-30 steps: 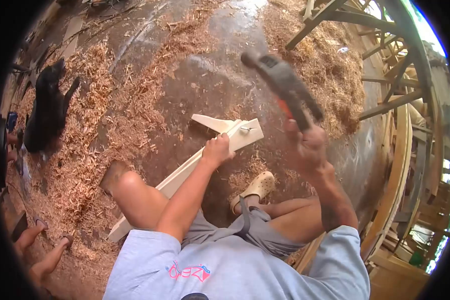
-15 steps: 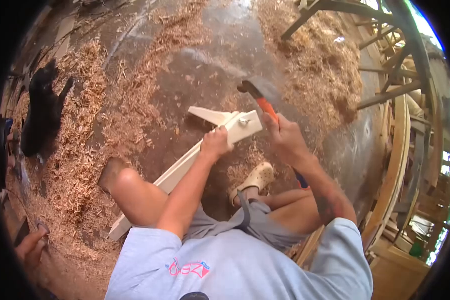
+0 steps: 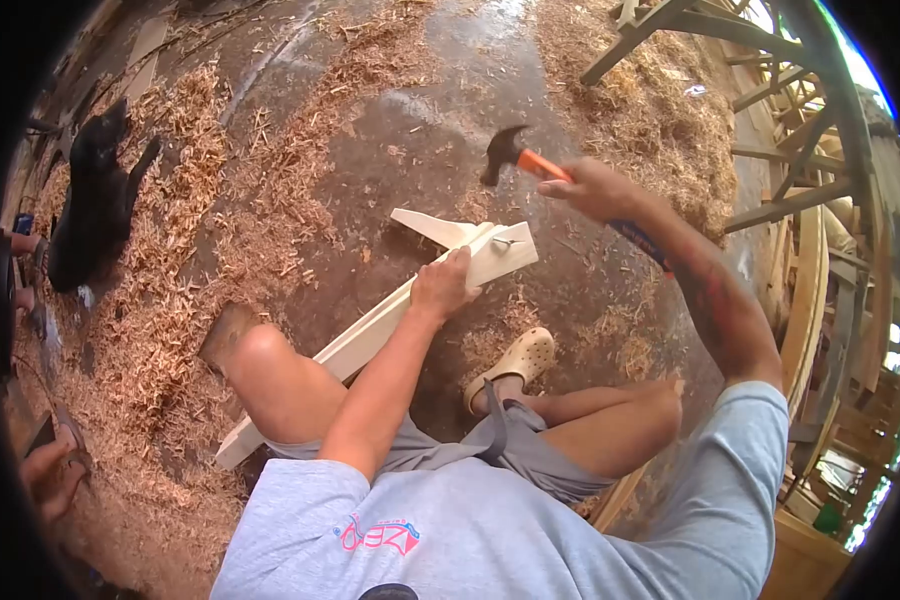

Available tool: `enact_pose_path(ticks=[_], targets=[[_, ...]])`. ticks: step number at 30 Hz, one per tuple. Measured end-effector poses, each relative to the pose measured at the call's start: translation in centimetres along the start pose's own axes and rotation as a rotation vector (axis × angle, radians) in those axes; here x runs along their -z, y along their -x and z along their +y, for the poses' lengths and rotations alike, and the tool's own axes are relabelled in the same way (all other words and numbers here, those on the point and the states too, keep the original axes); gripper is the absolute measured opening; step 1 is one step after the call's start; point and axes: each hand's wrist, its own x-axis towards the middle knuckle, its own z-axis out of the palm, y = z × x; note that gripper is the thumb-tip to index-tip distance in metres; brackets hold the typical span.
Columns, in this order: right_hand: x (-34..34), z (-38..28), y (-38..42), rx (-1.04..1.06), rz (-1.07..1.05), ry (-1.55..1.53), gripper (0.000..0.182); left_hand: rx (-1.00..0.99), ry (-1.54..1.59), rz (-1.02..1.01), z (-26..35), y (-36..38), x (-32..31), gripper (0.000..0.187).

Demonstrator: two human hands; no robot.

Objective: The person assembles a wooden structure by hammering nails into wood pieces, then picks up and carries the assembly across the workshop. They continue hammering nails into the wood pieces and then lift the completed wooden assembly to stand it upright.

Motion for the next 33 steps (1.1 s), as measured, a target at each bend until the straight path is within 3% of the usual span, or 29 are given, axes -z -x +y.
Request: enact_pose_path(ticks=[2,5,8,10,13,17,20,22,24,26,28,29,30,33], targets=[[-0.1,1.0,-1.1,0.078,0.067,0.089,0.035,-0.018,-0.02,0.021,0.0,0.1,-0.1,0.058],[-1.0,0.7,-1.2,-0.088,-0.111,0.181,0.033,0.008,-0.024,-0.028,0.3,0.0,0.3,0.059],[-1.1,1.0,-1.3,0.046,-0.262,0.461,0.034,0.009,-0.022,-0.027,0.1,-0.2,0.1,0.06],[-0.1,1.4,-1.8,0.014,-0.26,0.425,0.033,0.038,-0.016,-0.08,0.3,-0.3,0.2,0.061],[1.1,0.1,-1.6,-0.08,-0.019,0.209,0.03,0.036,-0.01,-0.073,0.2,-0.1,0.1,0.062],[-0.4,1.9,-3.0,-0.013,-0.066,0.218,0.029,0.038,-0.015,-0.06,0.2,-0.2,0.2,0.063],[-0.9,3.3,-3.7,0.198,-0.236,0.53,0.026,0.068,-0.012,-0.119,0.6,-0.3,0.6,0.062],[0.8,0.5,-2.1,0.11,-0.263,0.424,0.027,0.058,-0.009,-0.077,0.5,-0.1,0.4,0.06],[1.6,0.2,-2.7,0.051,-0.011,0.255,0.025,0.049,-0.008,-0.063,0.2,-0.3,0.4,0.06],[1.5,0.4,-3.4,0.057,0.011,0.299,0.023,0.037,-0.007,-0.049,0.2,-0.1,0.2,0.06],[-0.2,1.1,-3.6,0.26,-0.234,0.494,0.022,0.068,-0.017,-0.15,0.2,-0.4,0.6,0.068],[-1.4,1.4,-3.8,0.143,-0.306,0.674,0.022,0.061,-0.021,-0.149,0.2,-0.6,0.7,0.068],[-1.0,0.7,-3.5,0.136,-0.302,0.668,0.022,0.079,-0.021,-0.145,0.3,-0.5,0.8,0.067],[1.6,0.4,-3.3,-0.031,-0.204,0.388,0.02,0.077,-0.012,-0.145,0.7,0.1,0.7,0.066]])
